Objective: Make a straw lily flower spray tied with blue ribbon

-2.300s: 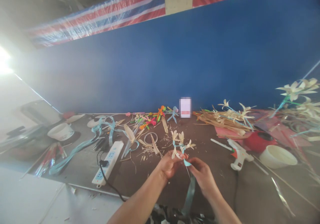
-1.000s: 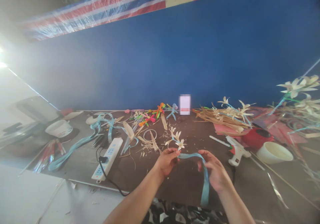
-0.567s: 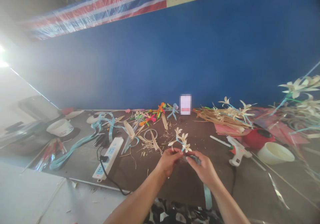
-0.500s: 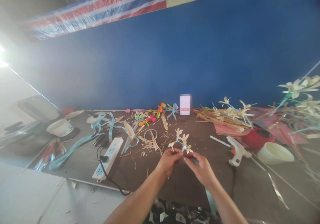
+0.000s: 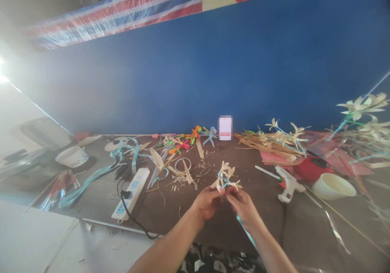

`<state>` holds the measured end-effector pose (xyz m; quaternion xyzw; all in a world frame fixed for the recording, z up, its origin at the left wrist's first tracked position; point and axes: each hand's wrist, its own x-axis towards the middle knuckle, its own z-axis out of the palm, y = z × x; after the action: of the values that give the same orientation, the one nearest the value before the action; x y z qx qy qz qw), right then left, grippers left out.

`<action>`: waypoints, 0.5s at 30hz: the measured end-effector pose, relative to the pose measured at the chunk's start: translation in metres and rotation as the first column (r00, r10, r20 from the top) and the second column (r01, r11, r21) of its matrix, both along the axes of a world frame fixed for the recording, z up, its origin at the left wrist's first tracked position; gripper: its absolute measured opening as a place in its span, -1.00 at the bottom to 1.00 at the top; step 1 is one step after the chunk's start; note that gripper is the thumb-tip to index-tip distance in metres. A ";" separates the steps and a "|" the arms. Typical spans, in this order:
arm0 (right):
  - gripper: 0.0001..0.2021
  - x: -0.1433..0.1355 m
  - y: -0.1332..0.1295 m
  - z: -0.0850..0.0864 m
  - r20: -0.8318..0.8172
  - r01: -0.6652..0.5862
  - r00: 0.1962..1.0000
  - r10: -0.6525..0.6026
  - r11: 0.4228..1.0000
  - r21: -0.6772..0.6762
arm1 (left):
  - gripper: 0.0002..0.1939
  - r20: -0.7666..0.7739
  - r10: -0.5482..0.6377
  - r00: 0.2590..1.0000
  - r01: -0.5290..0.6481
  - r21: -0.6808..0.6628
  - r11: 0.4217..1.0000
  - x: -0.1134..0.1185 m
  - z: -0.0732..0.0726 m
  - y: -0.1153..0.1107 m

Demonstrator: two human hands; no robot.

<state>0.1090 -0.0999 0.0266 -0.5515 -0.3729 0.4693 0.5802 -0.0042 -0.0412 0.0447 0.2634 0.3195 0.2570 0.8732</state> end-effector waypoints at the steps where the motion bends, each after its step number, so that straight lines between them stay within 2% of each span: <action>1: -0.82 0.000 -0.001 0.002 0.007 -0.015 1.000 0.015 1.000 0.000 | -0.86 0.014 -0.004 1.000 0.005 -0.018 1.000 0.000 0.000 0.000; 4: -0.82 0.002 -0.001 0.010 0.037 -0.066 0.997 0.066 0.998 -0.021 | -0.87 0.049 -0.021 0.999 0.024 -0.071 0.997 0.000 -0.003 0.000; 7: -0.82 0.004 -0.001 0.013 0.015 -0.060 0.998 0.060 0.998 -0.035 | -0.86 0.046 -0.036 0.998 0.041 -0.106 0.994 -0.001 -0.008 0.001; 15: -0.83 0.001 -0.001 0.003 -0.153 -0.070 0.987 0.055 0.993 -0.096 | -0.86 0.051 -0.054 0.997 0.059 -0.102 0.993 -0.002 -0.012 0.002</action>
<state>0.1104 -0.1006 0.0293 -0.5313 -0.3210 0.5456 0.5631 -0.0059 -0.0396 0.0326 0.2207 0.3035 0.2214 0.9001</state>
